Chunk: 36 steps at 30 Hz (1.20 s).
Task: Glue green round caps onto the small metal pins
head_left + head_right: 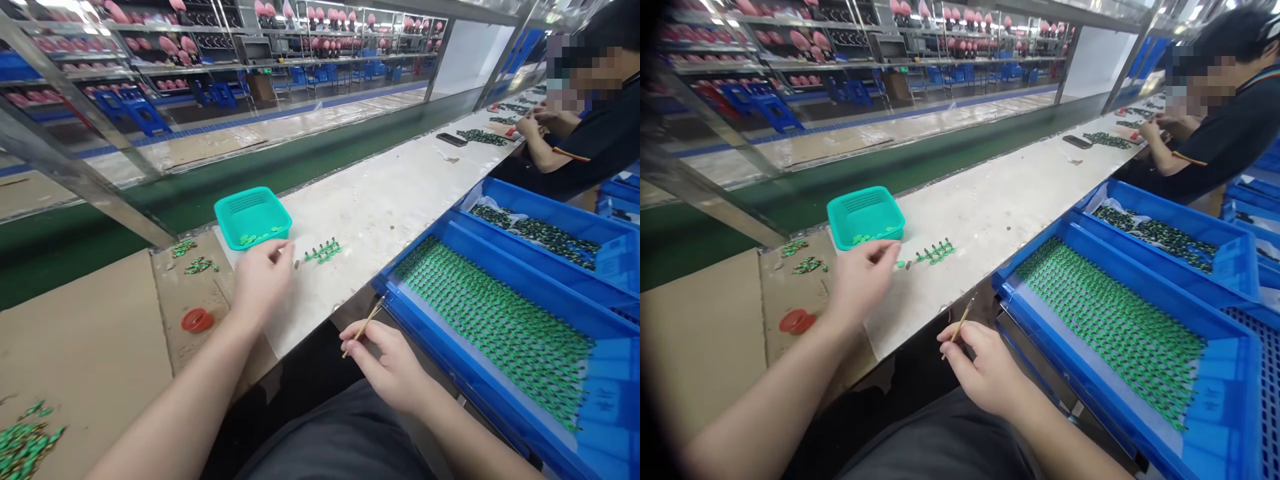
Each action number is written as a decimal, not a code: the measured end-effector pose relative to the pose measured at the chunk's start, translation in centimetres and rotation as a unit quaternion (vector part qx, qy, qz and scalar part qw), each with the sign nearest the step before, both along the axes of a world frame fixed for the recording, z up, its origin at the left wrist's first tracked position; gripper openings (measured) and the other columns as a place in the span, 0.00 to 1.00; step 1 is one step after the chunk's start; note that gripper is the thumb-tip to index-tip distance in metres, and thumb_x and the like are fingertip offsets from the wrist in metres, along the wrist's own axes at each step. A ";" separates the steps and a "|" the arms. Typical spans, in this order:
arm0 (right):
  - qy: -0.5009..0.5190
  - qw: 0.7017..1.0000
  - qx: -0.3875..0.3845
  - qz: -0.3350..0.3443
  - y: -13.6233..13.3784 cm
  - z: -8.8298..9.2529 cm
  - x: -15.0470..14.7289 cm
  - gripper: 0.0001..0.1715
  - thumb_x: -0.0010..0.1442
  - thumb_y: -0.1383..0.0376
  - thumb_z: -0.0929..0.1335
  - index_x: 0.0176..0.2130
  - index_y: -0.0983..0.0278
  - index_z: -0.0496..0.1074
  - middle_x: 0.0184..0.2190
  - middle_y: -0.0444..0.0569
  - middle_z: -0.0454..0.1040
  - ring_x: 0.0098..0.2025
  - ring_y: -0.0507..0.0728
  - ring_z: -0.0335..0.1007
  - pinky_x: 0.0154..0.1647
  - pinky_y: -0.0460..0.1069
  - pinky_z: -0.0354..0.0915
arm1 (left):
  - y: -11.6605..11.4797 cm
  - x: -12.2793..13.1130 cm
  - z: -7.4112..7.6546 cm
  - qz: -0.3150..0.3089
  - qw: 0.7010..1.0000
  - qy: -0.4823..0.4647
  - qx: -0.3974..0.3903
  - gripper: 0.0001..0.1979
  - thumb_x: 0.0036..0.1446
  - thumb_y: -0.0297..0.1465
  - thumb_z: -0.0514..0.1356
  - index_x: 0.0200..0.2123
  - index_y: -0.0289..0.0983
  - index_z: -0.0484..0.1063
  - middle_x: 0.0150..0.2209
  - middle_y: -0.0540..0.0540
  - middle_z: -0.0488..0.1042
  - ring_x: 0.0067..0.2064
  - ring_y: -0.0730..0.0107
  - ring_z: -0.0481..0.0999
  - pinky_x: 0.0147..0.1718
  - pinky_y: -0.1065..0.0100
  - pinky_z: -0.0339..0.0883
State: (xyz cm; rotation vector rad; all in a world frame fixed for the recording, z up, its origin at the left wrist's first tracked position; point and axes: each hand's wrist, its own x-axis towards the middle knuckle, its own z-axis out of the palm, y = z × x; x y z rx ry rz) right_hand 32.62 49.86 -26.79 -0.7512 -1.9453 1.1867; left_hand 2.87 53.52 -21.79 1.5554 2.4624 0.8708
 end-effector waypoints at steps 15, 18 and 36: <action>0.000 1.000 0.020 0.019 -0.8 0.9 -0.3 0.10 0.81 0.65 0.70 0.51 0.59 0.84 0.42 0.49 0.90 0.42 0.57 0.91 0.47 0.49 0.84 | -1.4 -3.6 -0.8 -0.152 0.975 0.130 -0.101 0.14 0.79 0.43 0.68 0.47 0.39 0.86 0.48 0.44 0.87 0.47 0.59 0.86 0.53 0.56 0.83; 0.016 0.999 -0.025 0.038 -1.3 1.0 0.0 0.22 0.81 0.67 0.71 0.69 0.54 0.79 0.36 0.41 0.85 0.36 0.55 0.88 0.45 0.49 0.84 | -8.5 -3.8 -0.6 -0.176 0.969 0.165 -0.054 0.14 0.80 0.38 0.63 0.45 0.45 0.89 0.48 0.45 0.90 0.48 0.56 0.87 0.46 0.59 0.78; 0.174 0.959 -0.203 0.095 -1.2 5.7 -10.3 0.39 0.83 0.35 0.69 0.33 0.60 0.82 0.26 0.44 0.76 0.29 0.52 0.74 0.32 0.47 0.71 | -24.5 -2.5 -4.2 -0.122 0.981 0.115 0.095 0.09 0.85 0.37 0.62 0.53 0.41 0.83 0.44 0.48 0.86 0.43 0.64 0.84 0.46 0.61 0.77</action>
